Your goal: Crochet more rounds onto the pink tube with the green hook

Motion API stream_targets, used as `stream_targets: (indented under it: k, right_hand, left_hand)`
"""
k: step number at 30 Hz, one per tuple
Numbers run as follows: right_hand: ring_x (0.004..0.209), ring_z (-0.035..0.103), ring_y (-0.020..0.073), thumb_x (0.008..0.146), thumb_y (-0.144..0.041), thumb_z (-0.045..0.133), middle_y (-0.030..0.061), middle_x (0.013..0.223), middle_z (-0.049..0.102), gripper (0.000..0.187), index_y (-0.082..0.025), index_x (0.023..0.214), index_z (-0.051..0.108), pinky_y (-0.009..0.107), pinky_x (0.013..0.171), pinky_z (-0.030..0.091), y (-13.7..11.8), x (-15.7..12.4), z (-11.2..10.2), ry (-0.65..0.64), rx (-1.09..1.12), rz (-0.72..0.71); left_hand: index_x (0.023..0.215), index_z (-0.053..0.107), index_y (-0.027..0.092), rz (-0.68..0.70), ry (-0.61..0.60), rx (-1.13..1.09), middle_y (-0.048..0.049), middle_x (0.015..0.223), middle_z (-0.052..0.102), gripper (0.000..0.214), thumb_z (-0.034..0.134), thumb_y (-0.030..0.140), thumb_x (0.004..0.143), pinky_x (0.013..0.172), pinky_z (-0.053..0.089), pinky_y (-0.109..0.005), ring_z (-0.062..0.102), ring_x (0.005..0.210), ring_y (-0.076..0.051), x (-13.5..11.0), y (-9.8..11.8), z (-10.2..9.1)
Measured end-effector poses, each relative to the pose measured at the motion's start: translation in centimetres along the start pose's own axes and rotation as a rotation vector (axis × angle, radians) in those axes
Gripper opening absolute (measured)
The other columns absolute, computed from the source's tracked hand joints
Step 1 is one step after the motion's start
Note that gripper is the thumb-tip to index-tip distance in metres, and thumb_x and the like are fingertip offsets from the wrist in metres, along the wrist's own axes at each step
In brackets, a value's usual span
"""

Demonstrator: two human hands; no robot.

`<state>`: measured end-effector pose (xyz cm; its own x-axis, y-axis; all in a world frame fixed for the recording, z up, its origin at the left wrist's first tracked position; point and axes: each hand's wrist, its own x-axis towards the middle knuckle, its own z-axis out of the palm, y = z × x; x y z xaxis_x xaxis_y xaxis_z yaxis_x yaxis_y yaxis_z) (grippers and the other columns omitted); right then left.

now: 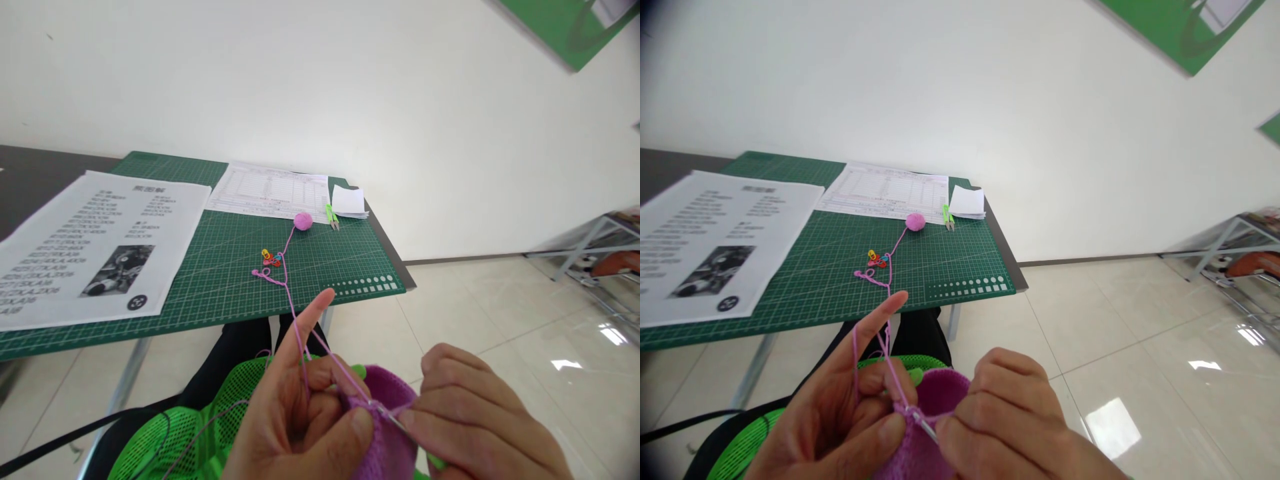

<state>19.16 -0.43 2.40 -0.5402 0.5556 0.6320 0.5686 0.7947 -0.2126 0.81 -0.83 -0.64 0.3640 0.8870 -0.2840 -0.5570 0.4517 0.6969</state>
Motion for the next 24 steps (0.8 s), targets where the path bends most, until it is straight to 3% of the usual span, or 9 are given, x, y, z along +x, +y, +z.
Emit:
stream_targets:
  k: [6, 15, 20, 24]
  right_hand:
    - [0.060, 0.062, 0.0125, 0.103, -0.025, 0.037, -0.0008, 0.058, 0.065, 0.034, -0.017, 0.078, 0.059, 0.030, 0.059, 0.050, -0.6, 0.6, -0.5, 0.001, 0.012, 0.044]
    - [0.054, 0.059, 0.0110, 0.102, -0.022, 0.038, -0.0005, 0.054, 0.061, 0.042, -0.016, 0.067, 0.060, 0.028, 0.062, 0.054, -0.3, 1.4, -1.3, -0.086, 0.112, 0.043]
    - [0.053, 0.058, 0.0108, 0.102, -0.019, 0.036, -0.0003, 0.052, 0.059, 0.046, -0.016, 0.063, 0.059, 0.028, 0.063, 0.053, -0.3, 1.1, -1.3, -0.119, 0.134, 0.094]
    - [0.054, 0.058, 0.0102, 0.101, -0.016, 0.037, -0.0005, 0.054, 0.061, 0.042, -0.016, 0.066, 0.060, 0.028, 0.063, 0.053, -0.4, 1.0, -1.3, -0.136, 0.086, 0.069]
  left_hand:
    - [0.144, 0.039, 0.047, -0.015, -0.040, 0.026, 0.0043, 0.071, 0.061, 0.076, 0.071, 0.019, 0.081, 0.050, 0.015, -0.026, 0.023, 0.050, -0.006, -0.1, 0.0, 0.1]
    - [0.149, 0.029, 0.039, -0.074, -0.039, 0.112, 0.0042, 0.071, 0.060, 0.084, 0.072, 0.021, 0.079, 0.048, 0.013, -0.026, 0.023, 0.049, -0.006, -0.4, 0.2, 0.4]
    - [0.149, 0.031, 0.033, -0.112, -0.018, 0.143, 0.0051, 0.068, 0.059, 0.085, 0.073, 0.019, 0.075, 0.048, 0.013, -0.026, 0.023, 0.048, -0.005, -0.4, 0.2, 0.5]
    - [0.148, 0.030, 0.037, -0.062, -0.009, 0.177, 0.0045, 0.071, 0.062, 0.080, 0.069, 0.023, 0.079, 0.047, 0.012, -0.027, 0.025, 0.048, -0.006, -0.5, -0.2, 0.5]
